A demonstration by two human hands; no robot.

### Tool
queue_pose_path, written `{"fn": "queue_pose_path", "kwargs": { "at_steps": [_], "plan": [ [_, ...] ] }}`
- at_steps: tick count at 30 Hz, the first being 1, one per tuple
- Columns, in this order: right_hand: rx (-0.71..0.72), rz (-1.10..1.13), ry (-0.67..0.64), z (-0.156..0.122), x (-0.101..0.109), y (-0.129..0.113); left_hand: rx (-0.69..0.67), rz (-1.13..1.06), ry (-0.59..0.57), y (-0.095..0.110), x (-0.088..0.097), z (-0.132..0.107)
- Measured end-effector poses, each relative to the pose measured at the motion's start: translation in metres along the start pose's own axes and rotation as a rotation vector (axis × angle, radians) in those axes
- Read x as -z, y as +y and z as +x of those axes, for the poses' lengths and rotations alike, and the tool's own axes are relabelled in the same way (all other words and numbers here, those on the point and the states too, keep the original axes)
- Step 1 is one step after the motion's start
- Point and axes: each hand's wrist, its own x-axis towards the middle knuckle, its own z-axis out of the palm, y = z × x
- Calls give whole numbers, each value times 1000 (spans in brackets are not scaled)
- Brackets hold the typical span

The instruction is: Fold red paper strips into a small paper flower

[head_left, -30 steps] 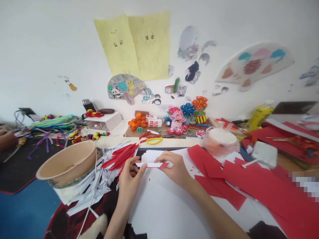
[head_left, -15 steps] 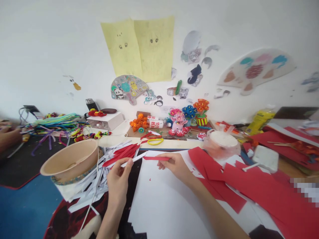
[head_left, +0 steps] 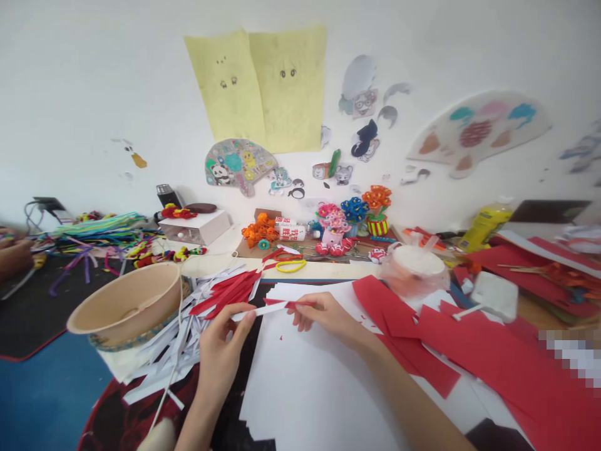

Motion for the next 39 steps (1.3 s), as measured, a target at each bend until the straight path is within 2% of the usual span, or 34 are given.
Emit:
{"fn": "queue_pose_path", "kwargs": {
  "at_steps": [2,8,17,20,25,29,35,39],
  "plan": [
    [4,-25,-34,-1,-1,1,-33,85,-69,-3,-2,0],
    [19,-76,-73,-2,-1,0,-120,211,-151,-9,-5,7],
    [19,-107,-113,-2,-1,2,-149,250,-151,-11,0,10],
    [32,-137,-89,-2,-2,3,-149,260,-153,-12,1,9],
    [79,-266,22,2,1,9,-173,210,-208,-11,10,10],
    [124,-319,57,1,1,10,-192,159,-178,-7,15,11],
    [347,-518,93,-3,-5,3,-362,221,-167,-7,4,11],
    [393,-528,145,-3,-5,0,-379,201,-143,-8,1,8]
  ]
}}
